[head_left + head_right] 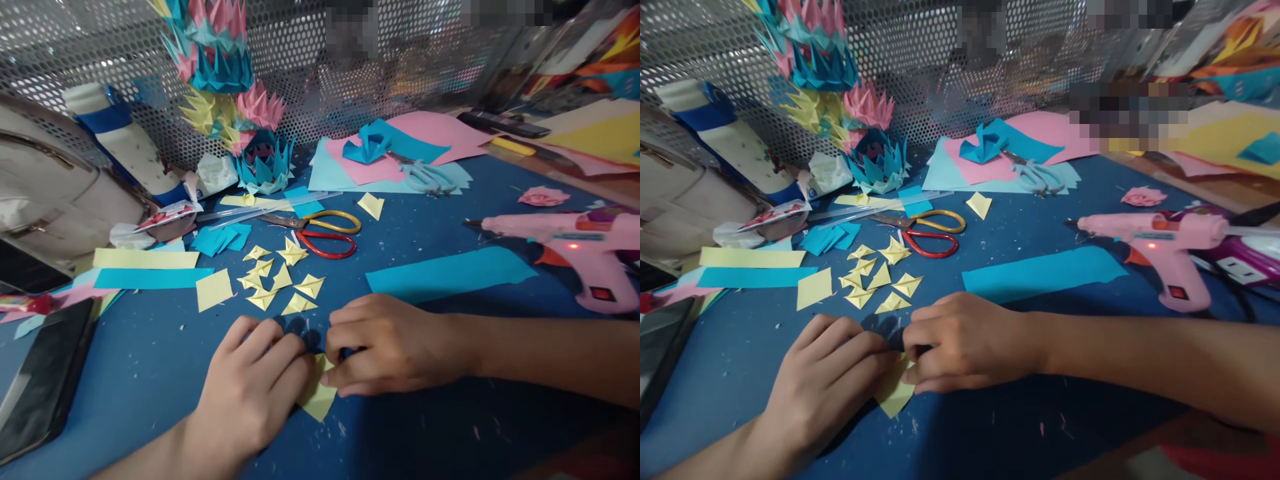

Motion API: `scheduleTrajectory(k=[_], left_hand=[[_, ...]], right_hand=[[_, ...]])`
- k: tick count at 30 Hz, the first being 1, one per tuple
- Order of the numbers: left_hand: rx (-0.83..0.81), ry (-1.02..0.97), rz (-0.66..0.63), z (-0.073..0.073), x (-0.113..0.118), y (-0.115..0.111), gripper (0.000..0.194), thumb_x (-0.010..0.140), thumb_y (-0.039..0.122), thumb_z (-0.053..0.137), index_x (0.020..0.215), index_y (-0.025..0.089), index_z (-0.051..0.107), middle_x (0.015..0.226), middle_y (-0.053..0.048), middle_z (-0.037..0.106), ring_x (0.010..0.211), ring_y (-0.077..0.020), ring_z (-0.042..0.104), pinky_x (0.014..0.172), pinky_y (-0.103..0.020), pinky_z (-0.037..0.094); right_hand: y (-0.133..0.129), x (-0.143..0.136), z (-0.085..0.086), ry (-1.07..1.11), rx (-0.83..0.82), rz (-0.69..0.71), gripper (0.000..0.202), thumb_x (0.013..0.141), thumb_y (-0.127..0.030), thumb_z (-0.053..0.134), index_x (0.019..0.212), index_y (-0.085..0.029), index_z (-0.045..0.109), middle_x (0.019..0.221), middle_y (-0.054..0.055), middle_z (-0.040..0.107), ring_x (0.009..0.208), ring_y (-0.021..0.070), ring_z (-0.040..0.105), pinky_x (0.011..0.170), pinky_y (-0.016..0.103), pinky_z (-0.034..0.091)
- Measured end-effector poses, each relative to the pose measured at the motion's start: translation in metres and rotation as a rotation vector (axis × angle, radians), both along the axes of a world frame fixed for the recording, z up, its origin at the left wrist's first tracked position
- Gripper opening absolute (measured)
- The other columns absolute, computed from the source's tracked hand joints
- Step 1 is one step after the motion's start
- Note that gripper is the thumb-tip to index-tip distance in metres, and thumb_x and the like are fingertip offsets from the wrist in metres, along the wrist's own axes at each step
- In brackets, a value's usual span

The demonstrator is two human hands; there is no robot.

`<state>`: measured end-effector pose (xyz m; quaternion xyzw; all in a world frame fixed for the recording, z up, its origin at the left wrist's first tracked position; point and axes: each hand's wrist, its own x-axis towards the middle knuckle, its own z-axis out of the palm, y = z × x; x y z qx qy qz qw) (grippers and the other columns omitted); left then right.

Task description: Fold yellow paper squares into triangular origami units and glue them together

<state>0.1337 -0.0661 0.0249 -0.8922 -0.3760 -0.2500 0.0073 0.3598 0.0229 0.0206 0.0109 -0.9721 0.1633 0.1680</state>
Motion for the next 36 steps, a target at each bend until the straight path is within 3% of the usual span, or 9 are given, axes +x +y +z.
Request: scheduleTrajectory(k=[4,9,14,17,26,29,33,36], left_hand=[[0.059,0.061,-0.013,0.001,-0.002,-0.005,0.038,0.106,0.014,0.037,0.086,0.015,0.068,0.089,-0.004,0.071,0.078,-0.0191,0.052,0.069,-0.035,0.030],[0.036,0.106,-0.013,0.001,-0.009,-0.012,0.035,0.107,0.017,0.036,0.105,0.016,0.071,0.098,-0.004,0.070,0.079,-0.0173,0.053,0.074,-0.034,0.034],[0.026,0.155,0.002,-0.001,-0.016,-0.015,0.037,0.107,0.015,0.034,0.112,0.018,0.071,0.098,-0.005,0.068,0.082,-0.0185,0.053,0.077,-0.032,0.035],[0.007,0.171,0.019,-0.002,-0.021,-0.017,0.035,0.106,0.016,0.037,0.119,0.021,0.069,0.100,-0.005,0.068,0.084,-0.0194,0.053,0.080,-0.033,0.035],[0.014,0.117,0.082,0.000,-0.024,-0.021,0.020,0.101,0.017,0.053,0.104,0.021,0.073,0.099,-0.001,0.072,0.080,-0.0164,0.057,0.077,-0.032,0.038],[0.034,0.083,0.067,-0.006,-0.021,-0.021,0.022,0.103,0.018,0.051,0.105,0.019,0.073,0.107,-0.001,0.074,0.087,-0.0173,0.060,0.086,-0.034,0.037],[0.035,0.075,-0.093,-0.012,-0.019,-0.018,0.037,0.109,0.019,0.033,0.127,0.013,0.065,0.123,-0.003,0.070,0.112,-0.0187,0.059,0.109,-0.036,0.029],[-0.013,0.104,-0.153,-0.009,-0.020,-0.017,0.036,0.108,0.020,0.035,0.131,0.011,0.062,0.124,-0.004,0.069,0.121,-0.0192,0.056,0.117,-0.035,0.023]], right_hand=[[0.001,0.000,0.000,0.016,0.008,0.007,0.018,0.100,-0.033,0.056,0.103,-0.022,0.071,0.091,0.000,0.064,0.074,0.0131,0.050,0.061,0.029,0.033],[-0.002,0.002,-0.001,0.059,0.065,-0.053,0.018,0.099,-0.036,0.058,0.103,-0.023,0.070,0.089,-0.001,0.063,0.077,0.0124,0.051,0.063,0.029,0.035],[-0.006,0.003,-0.002,0.075,0.092,-0.169,0.025,0.101,-0.039,0.054,0.112,-0.023,0.068,0.090,0.000,0.064,0.083,0.0145,0.052,0.070,0.030,0.039],[-0.006,0.002,-0.001,0.060,0.102,-0.167,0.026,0.103,-0.037,0.049,0.107,-0.021,0.069,0.086,0.001,0.063,0.080,0.0151,0.051,0.069,0.030,0.038],[-0.001,-0.002,0.002,0.048,0.083,-0.107,0.022,0.101,-0.030,0.053,0.100,-0.016,0.070,0.082,0.001,0.061,0.073,0.0159,0.045,0.065,0.031,0.037],[-0.001,-0.002,0.001,0.043,0.083,-0.095,0.023,0.101,-0.031,0.052,0.100,-0.017,0.069,0.084,0.001,0.061,0.075,0.0159,0.047,0.067,0.031,0.037],[0.001,-0.001,0.002,0.018,0.103,-0.079,0.023,0.102,-0.032,0.051,0.101,-0.018,0.069,0.086,0.002,0.062,0.077,0.0163,0.048,0.069,0.031,0.037],[0.005,-0.001,0.004,0.025,0.019,-0.054,0.026,0.102,-0.038,0.051,0.105,-0.018,0.068,0.090,0.003,0.064,0.079,0.0157,0.050,0.069,0.030,0.037]])
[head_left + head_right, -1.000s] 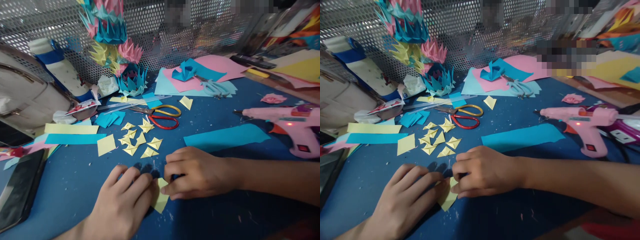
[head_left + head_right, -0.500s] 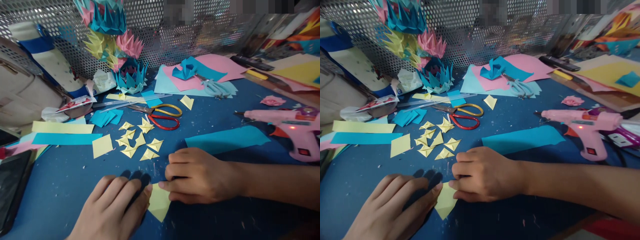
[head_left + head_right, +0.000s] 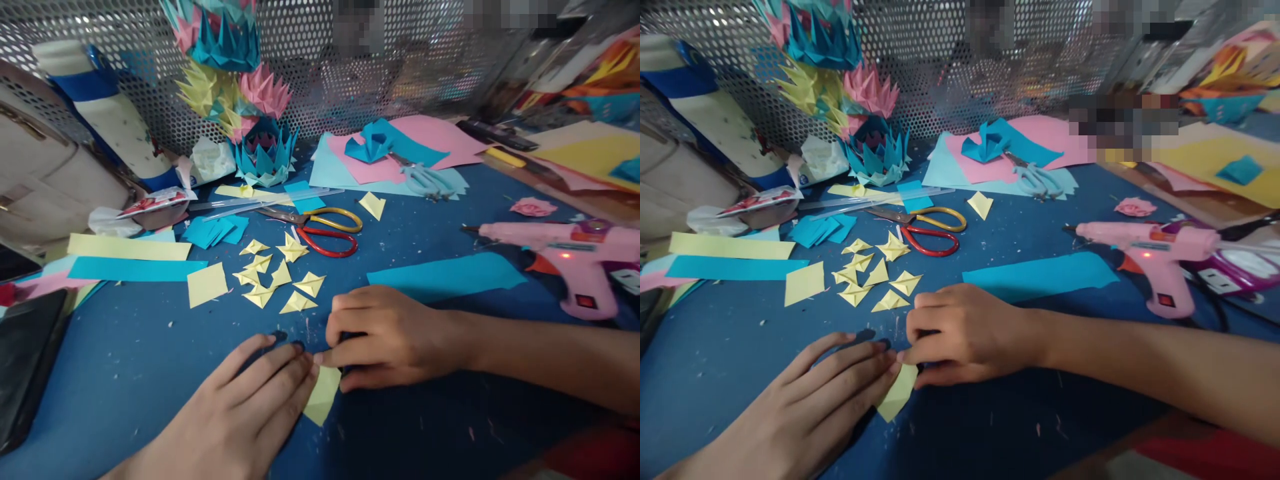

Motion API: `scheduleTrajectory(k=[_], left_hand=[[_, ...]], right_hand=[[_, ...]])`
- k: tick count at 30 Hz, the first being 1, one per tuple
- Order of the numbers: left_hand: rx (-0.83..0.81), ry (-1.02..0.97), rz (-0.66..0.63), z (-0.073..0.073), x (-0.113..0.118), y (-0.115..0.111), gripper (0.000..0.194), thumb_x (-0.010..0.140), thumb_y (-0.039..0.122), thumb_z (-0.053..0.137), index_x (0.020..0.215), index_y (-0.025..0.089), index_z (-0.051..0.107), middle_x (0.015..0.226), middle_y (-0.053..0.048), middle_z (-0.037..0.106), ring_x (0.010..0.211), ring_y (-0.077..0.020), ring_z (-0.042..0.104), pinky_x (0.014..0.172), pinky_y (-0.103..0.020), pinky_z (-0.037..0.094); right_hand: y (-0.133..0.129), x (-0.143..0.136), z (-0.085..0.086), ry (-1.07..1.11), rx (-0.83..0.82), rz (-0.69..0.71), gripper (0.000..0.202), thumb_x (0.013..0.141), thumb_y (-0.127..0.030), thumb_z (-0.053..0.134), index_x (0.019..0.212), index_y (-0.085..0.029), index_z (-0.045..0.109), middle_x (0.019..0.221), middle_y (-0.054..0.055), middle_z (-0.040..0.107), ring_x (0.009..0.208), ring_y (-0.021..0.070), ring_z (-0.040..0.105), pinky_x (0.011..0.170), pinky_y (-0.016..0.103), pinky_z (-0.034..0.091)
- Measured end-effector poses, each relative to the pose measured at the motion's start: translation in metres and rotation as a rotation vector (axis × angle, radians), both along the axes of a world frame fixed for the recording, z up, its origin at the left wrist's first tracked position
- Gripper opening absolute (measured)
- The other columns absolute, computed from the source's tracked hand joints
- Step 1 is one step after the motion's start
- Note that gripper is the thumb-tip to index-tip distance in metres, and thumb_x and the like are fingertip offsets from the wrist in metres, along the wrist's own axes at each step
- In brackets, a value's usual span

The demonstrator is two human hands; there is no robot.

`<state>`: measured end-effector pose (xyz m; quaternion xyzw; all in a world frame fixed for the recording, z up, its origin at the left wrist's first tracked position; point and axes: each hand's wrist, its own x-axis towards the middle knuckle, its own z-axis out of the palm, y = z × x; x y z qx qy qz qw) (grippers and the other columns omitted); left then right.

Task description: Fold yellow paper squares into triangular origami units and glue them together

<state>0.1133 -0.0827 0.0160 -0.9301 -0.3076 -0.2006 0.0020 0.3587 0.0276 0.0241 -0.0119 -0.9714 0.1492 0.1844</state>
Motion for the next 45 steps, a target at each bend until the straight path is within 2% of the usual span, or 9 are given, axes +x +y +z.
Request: scheduleTrajectory(k=[4,8,15,16,20,25,28,35,45], left_hand=[[0.002,0.074,-0.063,0.006,-0.002,-0.001,0.046,0.110,0.019,0.023,0.130,0.010,0.063,0.123,-0.004,0.070,0.122,-0.0185,0.056,0.121,-0.035,0.017],[0.003,0.094,-0.073,0.007,-0.001,-0.001,0.045,0.110,0.023,0.025,0.131,0.015,0.063,0.124,-0.002,0.070,0.120,-0.0181,0.057,0.123,-0.036,0.011],[0.005,0.075,-0.069,-0.004,0.000,-0.001,0.043,0.109,0.022,0.028,0.129,0.018,0.065,0.124,-0.004,0.069,0.121,-0.0191,0.056,0.123,-0.039,0.011],[0.053,-0.006,-0.061,-0.006,0.001,-0.002,0.045,0.109,0.022,0.025,0.127,0.019,0.066,0.120,-0.004,0.070,0.119,-0.0191,0.057,0.122,-0.041,0.012],[0.056,-0.010,-0.054,-0.014,0.001,-0.005,0.049,0.109,0.021,0.019,0.132,0.019,0.063,0.124,-0.004,0.068,0.122,-0.0197,0.055,0.122,-0.043,0.013],[0.063,-0.012,-0.048,-0.015,0.001,-0.005,0.047,0.109,0.022,0.023,0.130,0.019,0.065,0.121,-0.004,0.069,0.119,-0.0196,0.056,0.122,-0.042,0.013],[0.059,-0.004,-0.045,-0.015,0.001,-0.005,0.046,0.109,0.021,0.024,0.131,0.019,0.064,0.122,-0.004,0.068,0.121,-0.0201,0.055,0.122,-0.043,0.013],[0.070,-0.006,-0.018,-0.017,0.004,-0.006,0.049,0.109,0.020,0.021,0.130,0.022,0.065,0.118,-0.003,0.068,0.119,-0.0199,0.056,0.121,-0.043,0.016],[0.056,0.014,-0.026,-0.012,0.004,-0.004,0.044,0.109,0.021,0.025,0.134,0.016,0.060,0.116,-0.005,0.068,0.118,-0.0187,0.056,0.123,-0.043,0.011]], right_hand=[[0.005,0.000,0.003,-0.011,-0.160,0.049,0.022,0.103,-0.032,0.052,0.096,-0.019,0.068,0.092,0.001,0.067,0.083,0.0133,0.052,0.072,0.027,0.037],[0.005,-0.001,0.003,-0.057,-0.180,0.043,0.028,0.105,-0.032,0.046,0.092,-0.019,0.067,0.092,0.001,0.066,0.082,0.0136,0.051,0.072,0.028,0.035],[0.002,-0.006,0.001,-0.169,-0.380,-0.016,0.024,0.102,-0.036,0.052,0.095,-0.017,0.066,0.093,0.003,0.063,0.088,0.0160,0.053,0.082,0.029,0.038],[0.001,-0.006,0.001,-0.170,-0.385,-0.030,0.024,0.102,-0.035,0.053,0.094,-0.017,0.065,0.092,0.003,0.063,0.088,0.0161,0.052,0.081,0.029,0.038],[-0.007,-0.009,-0.002,-0.151,-0.285,-0.085,0.032,0.104,-0.040,0.043,0.092,-0.017,0.063,0.091,0.003,0.061,0.084,0.0166,0.051,0.079,0.029,0.039],[-0.018,-0.011,-0.005,-0.131,0.073,-0.154,0.032,0.106,-0.034,0.039,0.091,-0.015,0.060,0.095,0.005,0.061,0.078,0.0167,0.051,0.071,0.030,0.038],[-0.023,-0.010,-0.005,-0.157,0.196,-0.169,0.024,0.105,-0.030,0.044,0.092,-0.015,0.059,0.095,0.004,0.061,0.077,0.0164,0.052,0.067,0.031,0.038],[-0.027,-0.011,-0.004,-0.166,0.289,-0.201,0.016,0.101,-0.022,0.046,0.092,-0.015,0.057,0.093,0.004,0.060,0.075,0.0172,0.053,0.064,0.032,0.038],[-0.030,-0.012,-0.006,-0.191,0.294,-0.203,0.024,0.100,-0.013,0.036,0.090,-0.015,0.058,0.091,0.006,0.059,0.075,0.0179,0.051,0.063,0.033,0.038]])
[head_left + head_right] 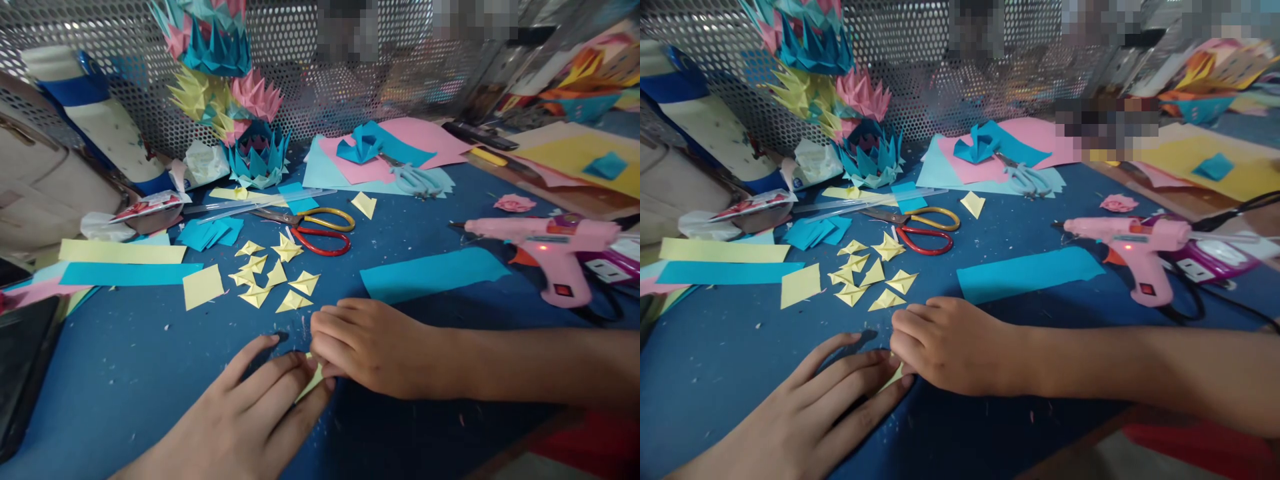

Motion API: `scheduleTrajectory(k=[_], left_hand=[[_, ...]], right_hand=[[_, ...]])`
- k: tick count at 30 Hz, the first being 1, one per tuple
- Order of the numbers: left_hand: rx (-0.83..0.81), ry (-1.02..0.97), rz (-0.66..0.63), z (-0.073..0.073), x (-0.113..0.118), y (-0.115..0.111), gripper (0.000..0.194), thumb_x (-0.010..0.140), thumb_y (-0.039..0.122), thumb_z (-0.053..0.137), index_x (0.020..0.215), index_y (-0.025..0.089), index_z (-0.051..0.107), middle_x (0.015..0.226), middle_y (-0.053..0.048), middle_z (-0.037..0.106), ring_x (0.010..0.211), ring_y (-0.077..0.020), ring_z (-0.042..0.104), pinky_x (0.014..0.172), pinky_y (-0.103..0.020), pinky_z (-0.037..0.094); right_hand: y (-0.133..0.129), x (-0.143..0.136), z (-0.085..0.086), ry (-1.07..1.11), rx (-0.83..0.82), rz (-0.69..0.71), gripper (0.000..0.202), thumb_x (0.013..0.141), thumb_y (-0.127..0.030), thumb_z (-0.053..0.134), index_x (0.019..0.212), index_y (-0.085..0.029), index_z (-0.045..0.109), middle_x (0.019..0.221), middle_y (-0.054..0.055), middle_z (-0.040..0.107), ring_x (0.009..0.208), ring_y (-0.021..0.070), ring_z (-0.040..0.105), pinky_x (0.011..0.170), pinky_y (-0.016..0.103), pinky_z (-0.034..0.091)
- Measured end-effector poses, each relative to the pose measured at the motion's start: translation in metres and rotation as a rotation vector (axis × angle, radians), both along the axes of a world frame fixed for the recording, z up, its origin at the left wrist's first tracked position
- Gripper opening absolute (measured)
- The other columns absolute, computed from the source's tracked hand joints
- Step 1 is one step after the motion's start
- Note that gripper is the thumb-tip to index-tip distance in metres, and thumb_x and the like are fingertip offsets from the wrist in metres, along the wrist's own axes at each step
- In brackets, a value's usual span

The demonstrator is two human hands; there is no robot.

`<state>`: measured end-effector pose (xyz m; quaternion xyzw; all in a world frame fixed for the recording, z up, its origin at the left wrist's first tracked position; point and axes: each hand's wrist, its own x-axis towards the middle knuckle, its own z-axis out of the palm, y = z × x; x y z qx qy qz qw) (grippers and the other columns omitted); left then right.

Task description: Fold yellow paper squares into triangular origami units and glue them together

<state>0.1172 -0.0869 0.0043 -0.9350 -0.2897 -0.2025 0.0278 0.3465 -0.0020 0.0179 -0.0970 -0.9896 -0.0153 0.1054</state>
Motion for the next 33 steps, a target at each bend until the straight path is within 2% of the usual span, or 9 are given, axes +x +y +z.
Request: scheduleTrajectory(k=[5,9,14,17,21,24,27,31,33], left_hand=[[-0.011,0.014,0.004,0.001,0.001,0.001,0.041,0.108,0.019,0.029,0.134,0.016,0.060,0.113,-0.004,0.068,0.116,-0.0181,0.056,0.124,-0.043,0.010],[0.003,0.010,0.006,-0.001,0.000,-0.001,0.036,0.106,0.019,0.035,0.130,0.017,0.063,0.117,-0.005,0.068,0.118,-0.0190,0.056,0.124,-0.045,0.011],[0.010,0.014,0.010,-0.002,-0.001,-0.003,0.041,0.107,0.020,0.030,0.129,0.019,0.065,0.122,-0.005,0.066,0.121,-0.0201,0.055,0.123,-0.046,0.011],[0.021,0.025,0.017,-0.001,-0.001,-0.003,0.039,0.107,0.020,0.032,0.129,0.020,0.064,0.121,-0.005,0.066,0.121,-0.0191,0.055,0.124,-0.045,0.011],[0.034,0.024,0.019,-0.002,-0.001,-0.002,0.033,0.105,0.020,0.042,0.129,0.020,0.064,0.119,-0.005,0.067,0.121,-0.0184,0.056,0.124,-0.045,0.012],[0.044,0.010,0.016,-0.006,-0.001,-0.003,0.032,0.104,0.019,0.044,0.129,0.020,0.063,0.121,-0.005,0.067,0.122,-0.0183,0.056,0.124,-0.046,0.016],[0.032,-0.011,0.012,-0.008,-0.002,-0.004,0.032,0.104,0.019,0.042,0.128,0.019,0.064,0.121,-0.006,0.067,0.122,-0.0193,0.057,0.123,-0.046,0.019],[0.022,-0.033,-0.016,0.003,-0.005,-0.001,0.032,0.105,0.017,0.042,0.126,0.015,0.065,0.120,-0.007,0.069,0.121,-0.0195,0.059,0.123,-0.043,0.026],[-0.015,0.056,-0.058,0.012,-0.006,0.001,0.037,0.107,0.018,0.034,0.129,0.013,0.064,0.123,-0.008,0.069,0.120,-0.0182,0.061,0.122,-0.039,0.028]], right_hand=[[0.001,0.000,0.000,-0.002,-0.032,-0.003,0.020,0.101,-0.018,0.042,0.090,-0.015,0.059,0.091,0.005,0.059,0.075,0.0177,0.051,0.063,0.033,0.038],[0.004,0.001,0.001,-0.006,-0.150,-0.006,0.018,0.103,-0.026,0.048,0.094,-0.016,0.058,0.094,0.004,0.060,0.079,0.0170,0.054,0.067,0.031,0.040],[0.013,0.007,0.006,0.085,-0.347,0.016,0.030,0.108,-0.025,0.032,0.097,-0.016,0.058,0.098,0.004,0.063,0.084,0.0146,0.055,0.072,0.028,0.041],[0.021,0.013,0.009,0.152,-0.390,0.064,0.027,0.108,-0.026,0.036,0.099,-0.019,0.061,0.098,0.002,0.064,0.088,0.0121,0.057,0.071,0.026,0.039],[0.028,0.017,0.012,0.165,-0.188,0.228,0.025,0.105,-0.017,0.042,0.098,-0.023,0.065,0.095,-0.002,0.067,0.078,0.0107,0.054,0.063,0.028,0.035],[0.028,0.016,0.013,0.178,-0.018,0.279,0.023,0.101,-0.013,0.046,0.094,-0.021,0.067,0.090,-0.002,0.067,0.073,0.0109,0.052,0.056,0.029,0.033],[0.026,0.013,0.013,0.211,0.058,0.322,0.022,0.099,-0.014,0.049,0.088,-0.018,0.067,0.082,-0.001,0.064,0.068,0.0116,0.050,0.051,0.030,0.031],[0.025,0.008,0.012,0.198,0.102,0.336,0.020,0.099,-0.015,0.049,0.088,-0.017,0.066,0.083,0.000,0.063,0.068,0.0121,0.051,0.051,0.030,0.031],[0.024,0.005,0.011,0.178,0.110,0.321,0.020,0.099,-0.015,0.049,0.089,-0.018,0.065,0.085,0.000,0.063,0.071,0.0122,0.052,0.053,0.029,0.033]])
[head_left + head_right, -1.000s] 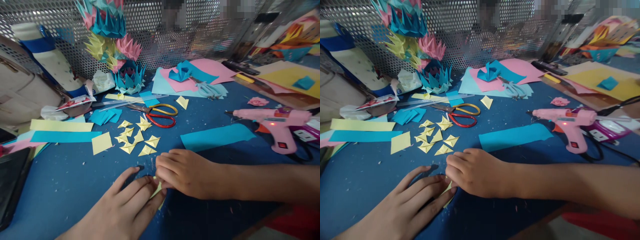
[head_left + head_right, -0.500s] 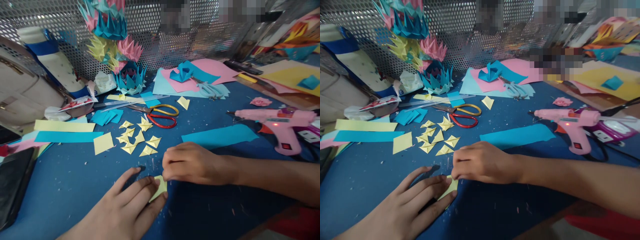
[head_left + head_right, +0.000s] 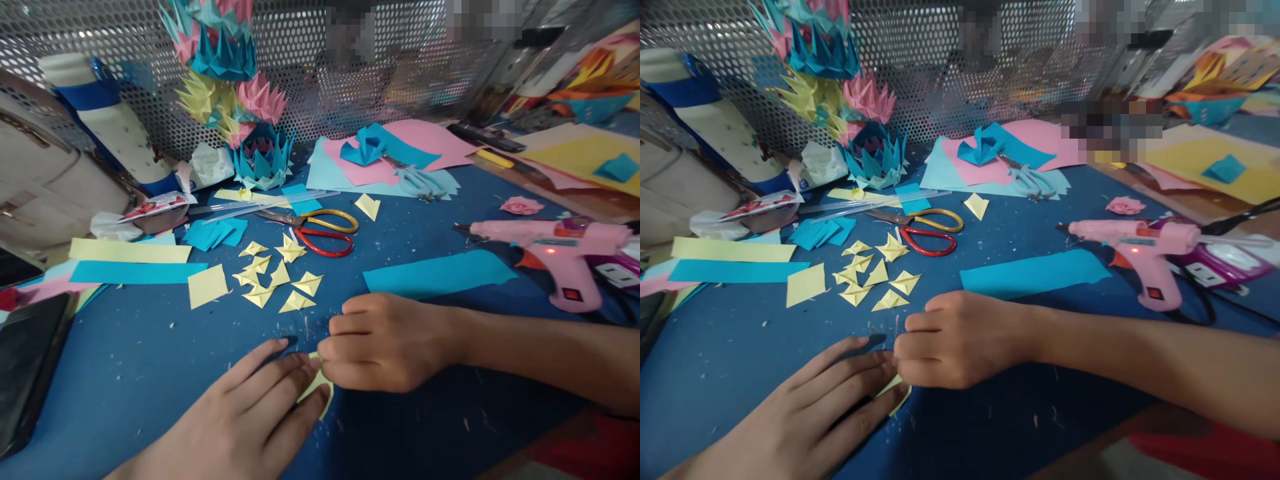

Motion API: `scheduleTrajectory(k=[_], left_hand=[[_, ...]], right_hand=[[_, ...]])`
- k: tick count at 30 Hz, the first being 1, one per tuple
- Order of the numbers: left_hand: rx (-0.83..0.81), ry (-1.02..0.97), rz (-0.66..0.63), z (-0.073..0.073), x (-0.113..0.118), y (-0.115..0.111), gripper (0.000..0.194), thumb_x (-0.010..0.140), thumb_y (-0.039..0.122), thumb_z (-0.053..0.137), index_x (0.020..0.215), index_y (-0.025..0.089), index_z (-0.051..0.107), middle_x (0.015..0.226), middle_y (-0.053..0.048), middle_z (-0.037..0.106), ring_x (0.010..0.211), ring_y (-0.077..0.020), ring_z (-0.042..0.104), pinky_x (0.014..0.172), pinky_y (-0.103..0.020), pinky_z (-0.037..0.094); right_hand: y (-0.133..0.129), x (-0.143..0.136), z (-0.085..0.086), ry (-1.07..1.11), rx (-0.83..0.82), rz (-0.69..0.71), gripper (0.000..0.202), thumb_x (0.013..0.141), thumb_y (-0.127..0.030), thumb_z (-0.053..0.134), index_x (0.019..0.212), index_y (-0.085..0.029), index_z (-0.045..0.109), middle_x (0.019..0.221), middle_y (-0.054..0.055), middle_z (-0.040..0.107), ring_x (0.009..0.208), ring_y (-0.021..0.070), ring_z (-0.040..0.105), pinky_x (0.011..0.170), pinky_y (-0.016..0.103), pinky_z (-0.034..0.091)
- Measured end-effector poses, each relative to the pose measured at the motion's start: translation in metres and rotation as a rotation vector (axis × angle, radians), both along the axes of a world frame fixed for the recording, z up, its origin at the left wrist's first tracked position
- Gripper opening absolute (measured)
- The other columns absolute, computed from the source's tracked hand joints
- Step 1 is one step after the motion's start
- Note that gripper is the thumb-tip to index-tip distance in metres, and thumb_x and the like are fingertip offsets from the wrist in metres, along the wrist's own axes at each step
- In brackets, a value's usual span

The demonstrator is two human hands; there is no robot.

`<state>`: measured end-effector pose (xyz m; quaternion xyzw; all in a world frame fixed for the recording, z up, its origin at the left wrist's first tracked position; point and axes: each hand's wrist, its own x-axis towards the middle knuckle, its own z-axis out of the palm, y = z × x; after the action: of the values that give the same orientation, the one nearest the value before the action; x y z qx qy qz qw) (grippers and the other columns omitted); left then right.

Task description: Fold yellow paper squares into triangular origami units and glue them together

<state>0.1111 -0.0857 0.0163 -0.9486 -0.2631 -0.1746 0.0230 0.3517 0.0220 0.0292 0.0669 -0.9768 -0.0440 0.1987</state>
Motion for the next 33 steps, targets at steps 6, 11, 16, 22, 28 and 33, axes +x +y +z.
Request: scheduleTrajectory(k=[6,11,16,22,28,33], left_hand=[[0.020,0.004,-0.004,0.011,0.000,0.003,0.046,0.108,0.015,0.024,0.126,0.012,0.066,0.115,-0.005,0.072,0.115,-0.0165,0.065,0.122,-0.037,0.027],[0.059,-0.056,0.007,0.007,0.003,0.003,0.046,0.108,0.017,0.023,0.127,0.011,0.065,0.111,-0.007,0.072,0.113,-0.0174,0.065,0.120,-0.041,0.032],[0.004,-0.062,-0.001,-0.002,0.002,0.001,0.038,0.107,0.018,0.034,0.130,0.011,0.063,0.114,-0.007,0.072,0.115,-0.0176,0.064,0.121,-0.041,0.030],[0.032,-0.110,-0.007,-0.013,-0.001,-0.002,0.033,0.105,0.019,0.040,0.125,0.010,0.066,0.118,-0.009,0.070,0.122,-0.0208,0.060,0.122,-0.044,0.029],[0.028,-0.107,0.022,-0.013,0.002,-0.002,0.031,0.103,0.017,0.045,0.126,0.014,0.066,0.117,-0.007,0.070,0.119,-0.0198,0.061,0.121,-0.046,0.029],[0.039,-0.112,0.023,-0.015,0.003,-0.003,0.028,0.101,0.018,0.052,0.125,0.015,0.066,0.117,-0.008,0.070,0.119,-0.0200,0.061,0.121,-0.046,0.030]], right_hand=[[-0.003,-0.005,-0.001,-0.069,-0.035,-0.063,0.021,0.101,-0.013,0.044,0.095,-0.020,0.063,0.093,0.000,0.065,0.079,0.0142,0.054,0.060,0.029,0.038],[-0.004,-0.006,-0.004,-0.098,-0.088,-0.088,0.024,0.103,-0.011,0.039,0.098,-0.019,0.062,0.096,0.002,0.064,0.082,0.0147,0.054,0.065,0.028,0.042],[-0.002,-0.004,-0.007,-0.112,-0.231,-0.120,0.022,0.106,-0.022,0.041,0.100,-0.017,0.062,0.100,0.005,0.063,0.086,0.0147,0.054,0.074,0.028,0.045],[0.003,0.001,-0.004,-0.190,-0.508,-0.081,0.021,0.105,-0.032,0.046,0.101,-0.018,0.062,0.106,0.005,0.063,0.089,0.0151,0.054,0.077,0.028,0.041],[0.001,0.000,-0.004,-0.233,-0.728,-0.179,0.023,0.103,-0.036,0.048,0.102,-0.016,0.060,0.099,0.005,0.062,0.086,0.0166,0.052,0.079,0.029,0.040],[-0.005,-0.002,-0.003,-0.274,-0.709,-0.215,0.020,0.102,-0.034,0.051,0.096,-0.017,0.060,0.095,0.004,0.060,0.084,0.0181,0.050,0.078,0.031,0.038]])
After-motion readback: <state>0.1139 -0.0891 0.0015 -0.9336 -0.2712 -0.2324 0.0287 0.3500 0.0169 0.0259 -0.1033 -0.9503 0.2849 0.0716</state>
